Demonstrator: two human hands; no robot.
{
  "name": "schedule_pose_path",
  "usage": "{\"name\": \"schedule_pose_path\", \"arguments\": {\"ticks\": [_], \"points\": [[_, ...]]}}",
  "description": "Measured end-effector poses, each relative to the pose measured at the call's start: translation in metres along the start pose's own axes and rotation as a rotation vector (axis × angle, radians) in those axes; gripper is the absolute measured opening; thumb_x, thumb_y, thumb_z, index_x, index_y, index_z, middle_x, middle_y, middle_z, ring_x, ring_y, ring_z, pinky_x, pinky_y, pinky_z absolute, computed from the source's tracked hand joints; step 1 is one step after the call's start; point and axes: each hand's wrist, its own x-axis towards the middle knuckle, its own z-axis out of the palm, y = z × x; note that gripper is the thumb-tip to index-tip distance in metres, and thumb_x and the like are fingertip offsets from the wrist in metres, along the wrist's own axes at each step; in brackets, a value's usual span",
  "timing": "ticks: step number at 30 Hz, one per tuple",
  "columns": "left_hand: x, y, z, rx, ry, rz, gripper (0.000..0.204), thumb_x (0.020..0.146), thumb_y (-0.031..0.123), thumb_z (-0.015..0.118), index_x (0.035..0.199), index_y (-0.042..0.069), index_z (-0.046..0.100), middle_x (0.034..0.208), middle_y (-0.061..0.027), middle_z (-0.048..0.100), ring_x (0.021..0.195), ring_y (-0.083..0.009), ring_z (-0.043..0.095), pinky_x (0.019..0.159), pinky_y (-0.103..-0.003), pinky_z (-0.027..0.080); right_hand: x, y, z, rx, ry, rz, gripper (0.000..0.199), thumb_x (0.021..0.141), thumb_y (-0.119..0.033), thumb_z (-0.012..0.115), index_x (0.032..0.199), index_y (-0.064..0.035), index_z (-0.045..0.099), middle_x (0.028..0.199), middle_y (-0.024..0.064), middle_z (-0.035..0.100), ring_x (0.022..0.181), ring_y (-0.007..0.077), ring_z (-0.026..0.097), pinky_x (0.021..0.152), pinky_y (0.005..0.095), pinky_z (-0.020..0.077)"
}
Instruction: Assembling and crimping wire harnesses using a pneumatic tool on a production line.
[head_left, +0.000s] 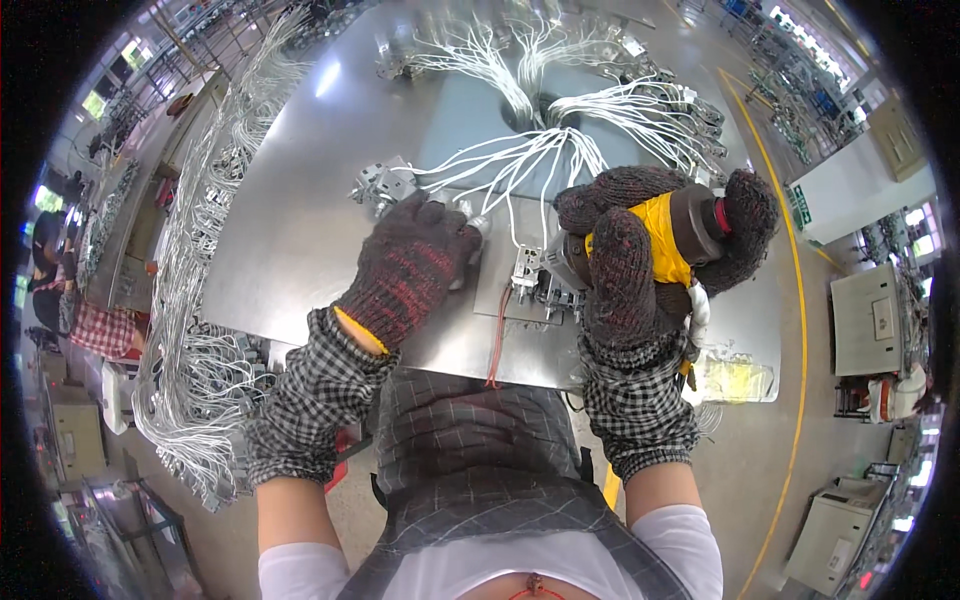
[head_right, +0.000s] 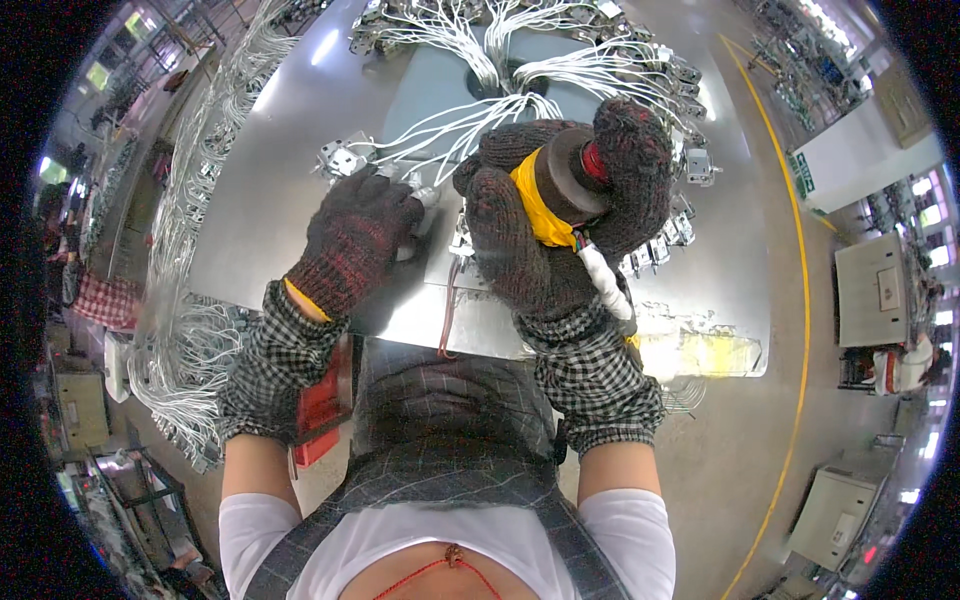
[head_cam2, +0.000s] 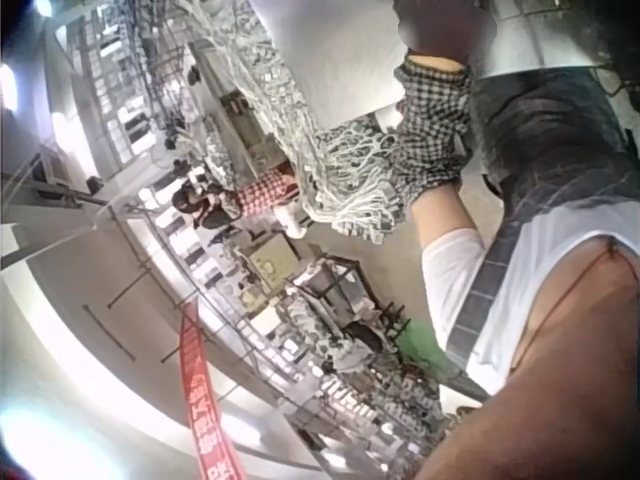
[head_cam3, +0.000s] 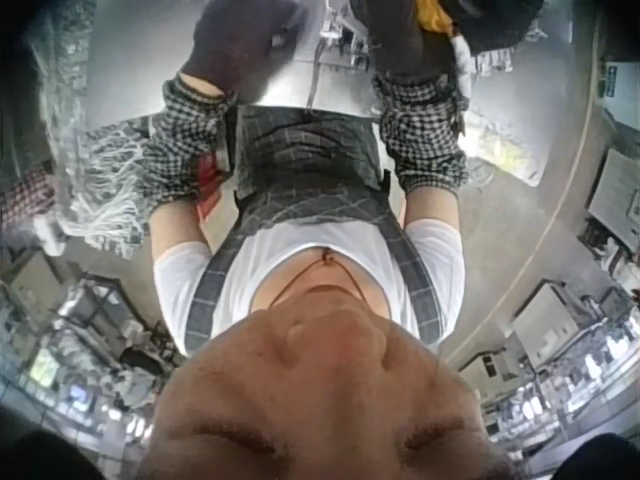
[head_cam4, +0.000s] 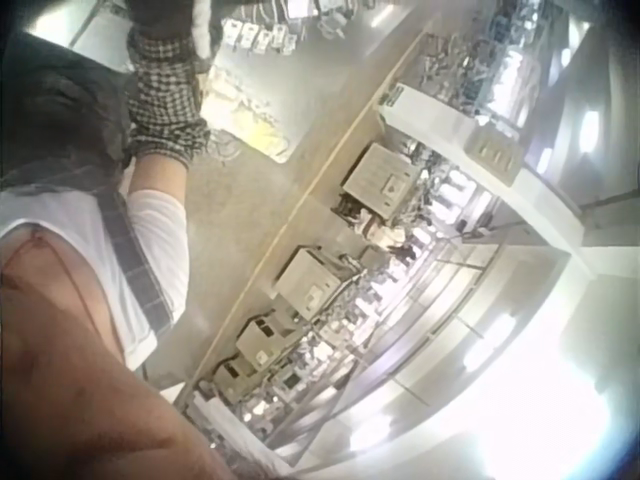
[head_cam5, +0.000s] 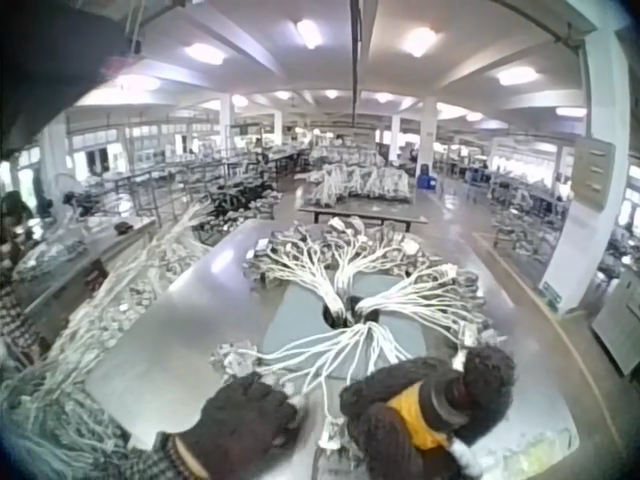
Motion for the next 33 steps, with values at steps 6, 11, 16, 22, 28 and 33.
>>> {"name": "schedule_pose_path", "arguments": {"ticks": [6,11,16,22,28,33], "points": [[0.004,0.025,-0.009,-0.434,-0.107,-0.186,0.047,0.078,0.022,0.071,0.122,0.011,0.059,0.104,-0.0138,0.064,0.097,-0.0280,0.064,0.084,-0.041,0.051,0.002,0.001,-0.001,0.009,0.015,0.006,0.068,0.087,-0.006,0.063,0.143,-0.0168,0.027,0.090,0.0120,0.061,0.070,0.0201,0.061,0.062,0.0405,0.0578],[0.001,0.023,0.003,-0.980,0.276,-0.221,0.063,0.074,0.010,0.079,0.130,0.007,0.052,0.098,-0.0131,0.066,0.095,-0.0278,0.067,0.083,-0.039,0.053,0.004,-0.001,-0.002,0.025,0.017,0.032,0.066,0.087,-0.006,0.062,0.143,-0.0147,0.027,0.087,0.0120,0.061,0.067,0.0199,0.061,0.060,0.0396,0.0578],[0.017,0.032,0.003,-1.282,0.172,-0.244,0.063,0.074,0.019,0.079,0.131,0.007,0.054,0.106,-0.0122,0.066,0.098,-0.0217,0.066,0.083,-0.033,0.052,0.020,-0.016,-0.011,0.054,0.039,0.039,0.065,0.088,-0.007,0.062,0.142,-0.0126,0.027,0.085,0.0120,0.061,0.064,0.0196,0.061,0.058,0.0386,0.0578],[0.022,0.033,0.006,-0.948,0.106,-0.183,0.061,0.075,0.035,0.077,0.128,0.012,0.059,0.106,-0.0132,0.066,0.093,-0.0263,0.067,0.081,-0.037,0.053,0.035,-0.013,-0.018,0.153,0.033,-0.117,0.052,0.092,-0.009,0.055,0.139,-0.0164,0.033,0.088,0.0078,0.063,0.082,0.0186,0.063,0.071,0.0415,0.0562],[0.016,0.012,0.009,-0.860,0.015,-0.026,0.063,0.073,0.039,0.079,0.125,0.011,0.058,0.106,-0.0141,0.067,0.097,-0.0324,0.067,0.082,-0.040,0.053,0.017,-0.009,-0.009,0.003,0.094,-0.008,0.073,0.087,-0.007,0.066,0.146,-0.0189,0.023,0.091,0.0146,0.062,0.072,0.0229,0.064,0.068,0.0413,0.0574],[0.018,0.016,0.006,-0.923,-0.004,-0.101,0.062,0.072,0.040,0.079,0.124,0.011,0.059,0.105,-0.0141,0.067,0.095,-0.0319,0.067,0.081,-0.040,0.053,0.016,-0.009,-0.004,0.048,0.046,0.032,0.077,0.086,-0.003,0.067,0.146,-0.0232,0.024,0.094,0.0137,0.061,0.074,0.0214,0.063,0.067,0.0434,0.0569]]}}
